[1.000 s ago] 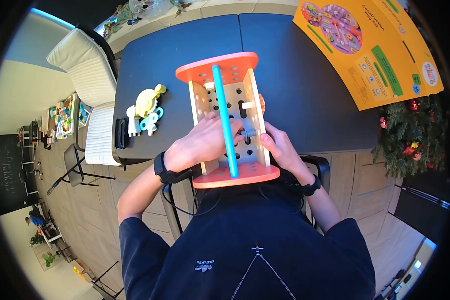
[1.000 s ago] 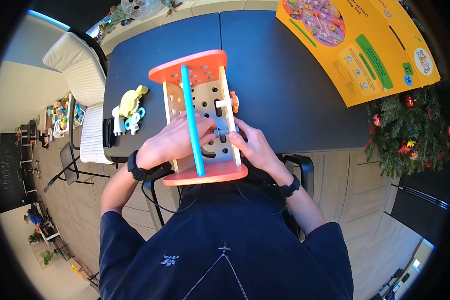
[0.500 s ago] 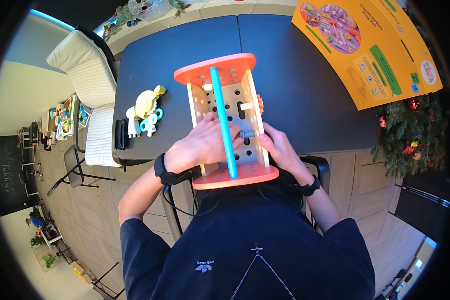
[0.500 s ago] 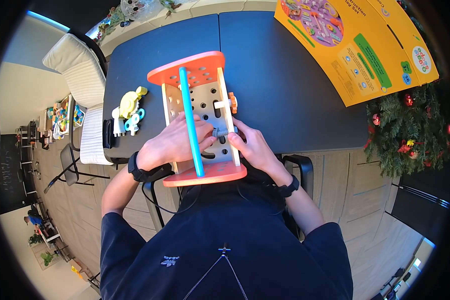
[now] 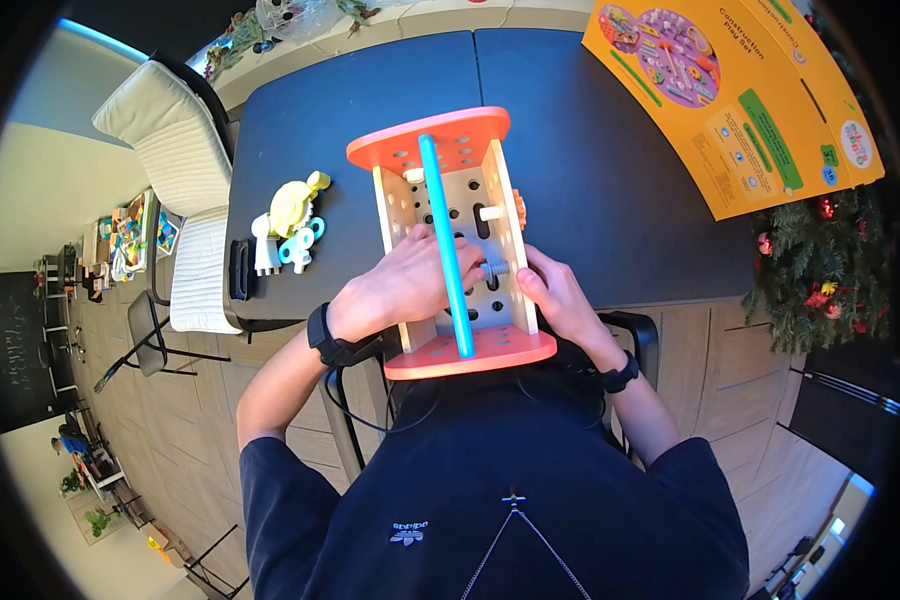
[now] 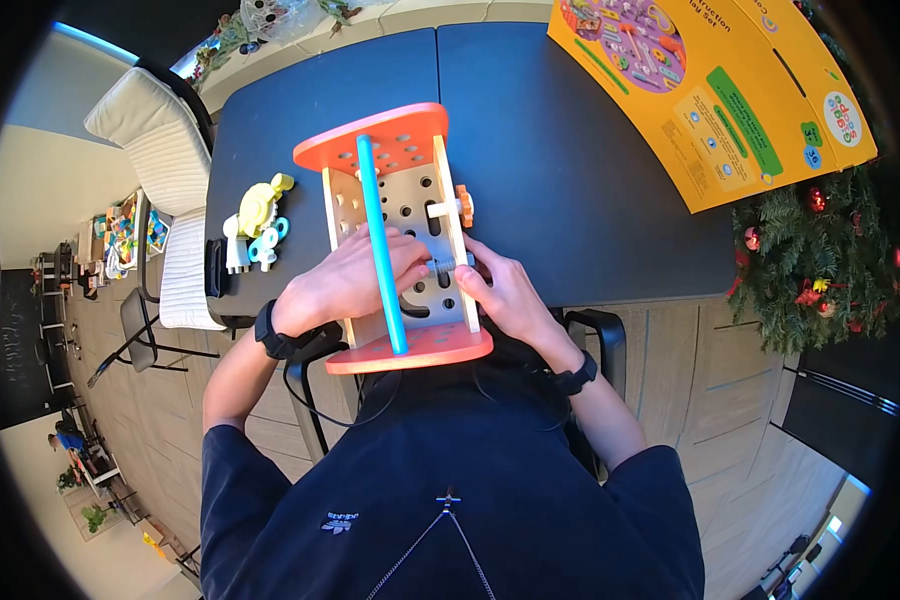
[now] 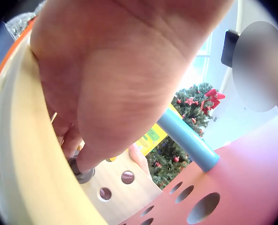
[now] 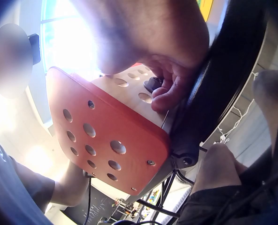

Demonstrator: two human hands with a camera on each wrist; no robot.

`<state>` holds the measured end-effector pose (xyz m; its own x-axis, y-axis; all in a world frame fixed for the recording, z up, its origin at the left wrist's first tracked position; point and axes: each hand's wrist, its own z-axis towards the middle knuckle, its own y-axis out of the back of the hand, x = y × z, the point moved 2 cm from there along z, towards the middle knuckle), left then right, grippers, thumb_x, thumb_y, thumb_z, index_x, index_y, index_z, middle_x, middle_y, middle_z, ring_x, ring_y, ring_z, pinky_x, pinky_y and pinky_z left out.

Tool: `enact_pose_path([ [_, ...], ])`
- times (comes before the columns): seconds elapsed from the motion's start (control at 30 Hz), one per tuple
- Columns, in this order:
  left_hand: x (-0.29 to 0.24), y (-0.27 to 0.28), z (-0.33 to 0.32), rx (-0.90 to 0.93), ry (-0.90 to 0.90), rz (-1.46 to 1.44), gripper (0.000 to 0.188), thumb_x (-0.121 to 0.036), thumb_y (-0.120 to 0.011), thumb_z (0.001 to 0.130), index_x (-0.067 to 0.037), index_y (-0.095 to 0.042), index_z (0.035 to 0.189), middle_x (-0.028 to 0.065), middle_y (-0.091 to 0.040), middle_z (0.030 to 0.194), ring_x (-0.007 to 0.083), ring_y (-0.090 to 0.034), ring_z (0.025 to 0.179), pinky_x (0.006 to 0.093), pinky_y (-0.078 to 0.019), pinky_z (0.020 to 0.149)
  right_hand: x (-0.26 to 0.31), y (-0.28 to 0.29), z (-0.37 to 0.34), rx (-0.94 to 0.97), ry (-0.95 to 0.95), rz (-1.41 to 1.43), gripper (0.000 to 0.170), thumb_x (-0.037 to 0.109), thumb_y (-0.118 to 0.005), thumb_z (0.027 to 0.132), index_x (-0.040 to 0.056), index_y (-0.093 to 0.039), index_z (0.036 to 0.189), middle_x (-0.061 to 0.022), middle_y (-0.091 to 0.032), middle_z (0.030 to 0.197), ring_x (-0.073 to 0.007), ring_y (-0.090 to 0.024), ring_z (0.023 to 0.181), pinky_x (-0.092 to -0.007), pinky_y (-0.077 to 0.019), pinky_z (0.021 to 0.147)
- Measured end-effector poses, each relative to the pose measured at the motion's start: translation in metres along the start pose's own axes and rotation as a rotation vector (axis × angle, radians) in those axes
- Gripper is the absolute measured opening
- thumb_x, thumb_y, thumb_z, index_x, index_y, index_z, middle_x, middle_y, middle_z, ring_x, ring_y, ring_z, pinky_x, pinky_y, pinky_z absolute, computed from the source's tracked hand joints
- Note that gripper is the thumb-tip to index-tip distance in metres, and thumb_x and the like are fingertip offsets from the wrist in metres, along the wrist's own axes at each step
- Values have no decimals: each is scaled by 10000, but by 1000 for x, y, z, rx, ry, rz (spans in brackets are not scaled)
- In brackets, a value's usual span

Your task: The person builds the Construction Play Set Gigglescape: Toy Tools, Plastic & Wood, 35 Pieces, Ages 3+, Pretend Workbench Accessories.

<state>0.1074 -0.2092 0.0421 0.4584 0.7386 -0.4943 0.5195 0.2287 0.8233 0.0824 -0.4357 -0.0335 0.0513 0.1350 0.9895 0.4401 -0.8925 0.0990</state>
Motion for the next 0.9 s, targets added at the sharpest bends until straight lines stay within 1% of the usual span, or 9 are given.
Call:
enact_pose_path([
  [0.1, -10, 13, -1, 45, 44, -39, 291, -319, -647, 1038, -71, -654, 1191, 110, -668, 1001, 320, -609, 1039, 471, -456, 974, -2, 0, 0, -3, 12, 9, 768, 481, -594, 1021, -63, -469, 1548, -132, -677, 912, -165, -622, 822, -345, -525, 791],
  [0.2, -6, 7, -1, -27, 32, -29, 349, -340, -661, 1028, -62, -635, 1236, 108, -656, 987, 317, -606, 1020, 470, -450, 969, -2, 0, 0, -1, 10, 10, 771, 481, -596, 1020, -66, -468, 1548, -139, -683, 923, -170, -635, 833, -349, -529, 797],
  [0.3, -1, -3, -4, -115, -26, 3, 350, -341, -663, 1026, -54, -636, 1225, 103, -647, 978, 316, -597, 1009, 462, -445, 964, -2, -1, 0, -1, 5, 17, 776, 485, -598, 1021, -70, -466, 1547, -144, -688, 928, -176, -646, 843, -353, -533, 805],
  [0.4, 4, -10, 1, 50, 3, 150, 382, -362, -674, 1016, -59, -626, 1243, 96, -648, 984, 309, -594, 1023, 463, -437, 982, 0, 0, 0, 7, 0, 11, 778, 485, -601, 1020, -73, -465, 1546, -148, -691, 933, -181, -655, 850, -354, -535, 810],
  [0.5, 4, -8, 2, 60, -2, 120, 322, -335, -658, 1028, -61, -652, 1197, 87, -641, 993, 297, -589, 1019, 455, -436, 974, 2, 0, 0, -1, 0, 20, 777, 486, -600, 1021, -72, -466, 1545, -147, -688, 926, -183, -656, 845, -351, -534, 807],
  [0.6, -6, 2, -1, -122, -36, 118, 235, -283, -620, 1052, -67, -693, 1108, 79, -631, 996, 283, -588, 1002, 448, -434, 953, -4, 0, 0, 5, -2, 12, 776, 484, -599, 1023, -74, -464, 1546, -147, -689, 923, -182, -658, 845, -351, -534, 804],
  [0.7, -7, 1, -2, -210, -63, 67, 204, -270, -639, 1038, -78, -679, 1093, 76, -624, 996, 278, -586, 990, 429, -434, 928, -1, 0, 0, 4, 3, 5, 783, 492, -598, 1025, -73, -460, 1550, -144, -687, 917, -181, -657, 842, -352, -533, 799],
  [0.8, 0, -6, 2, -47, -19, 183, 303, -317, -701, 996, -81, -621, 1167, 83, -629, 1001, 288, -589, 1006, 432, -441, 922, 0, 1, 0, 8, -5, -5, 787, 500, -596, 1027, -71, -459, 1551, -141, -685, 916, -181, -652, 838, -353, -533, 801],
  [0.9, 2, -10, 5, -62, -79, 169, 318, -315, -710, 989, -70, -612, 1166, 95, -625, 992, 301, -593, 996, 449, -457, 905, -2, -1, 0, -7, 15, 10, 785, 505, -594, 1028, -71, -465, 1546, -136, -681, 912, -178, -643, 831, -352, -531, 796],
])
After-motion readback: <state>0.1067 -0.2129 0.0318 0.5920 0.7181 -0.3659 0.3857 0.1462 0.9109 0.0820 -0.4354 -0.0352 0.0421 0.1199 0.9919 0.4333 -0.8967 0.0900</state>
